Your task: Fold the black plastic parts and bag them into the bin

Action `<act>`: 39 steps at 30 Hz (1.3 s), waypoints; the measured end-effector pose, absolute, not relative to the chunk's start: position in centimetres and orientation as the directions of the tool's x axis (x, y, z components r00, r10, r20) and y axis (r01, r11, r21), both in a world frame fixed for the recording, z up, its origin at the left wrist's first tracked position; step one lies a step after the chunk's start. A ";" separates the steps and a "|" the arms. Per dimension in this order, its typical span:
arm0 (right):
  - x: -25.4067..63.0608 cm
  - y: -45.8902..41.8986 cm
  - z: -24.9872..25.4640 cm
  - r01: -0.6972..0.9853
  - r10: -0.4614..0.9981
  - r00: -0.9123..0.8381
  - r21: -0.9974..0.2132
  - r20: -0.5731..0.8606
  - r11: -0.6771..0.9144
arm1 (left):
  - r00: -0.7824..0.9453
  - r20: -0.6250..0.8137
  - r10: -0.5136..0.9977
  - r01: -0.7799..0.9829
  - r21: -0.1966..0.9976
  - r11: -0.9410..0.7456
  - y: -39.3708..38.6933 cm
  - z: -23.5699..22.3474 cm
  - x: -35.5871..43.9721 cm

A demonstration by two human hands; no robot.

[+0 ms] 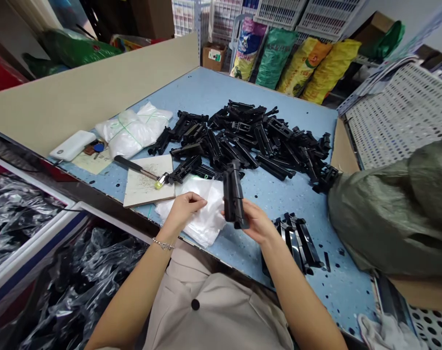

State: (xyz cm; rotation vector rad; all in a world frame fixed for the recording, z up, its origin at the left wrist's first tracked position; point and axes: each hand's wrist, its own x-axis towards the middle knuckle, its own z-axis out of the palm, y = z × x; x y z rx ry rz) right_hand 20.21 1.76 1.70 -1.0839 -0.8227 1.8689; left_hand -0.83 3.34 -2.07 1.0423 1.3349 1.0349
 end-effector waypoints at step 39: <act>16.4 -0.3 -0.7 -0.249 0.835 -0.291 -0.805 -0.467 -0.538 | 0.475 0.288 0.831 0.402 0.769 -0.496 -4.0 1.3 -0.7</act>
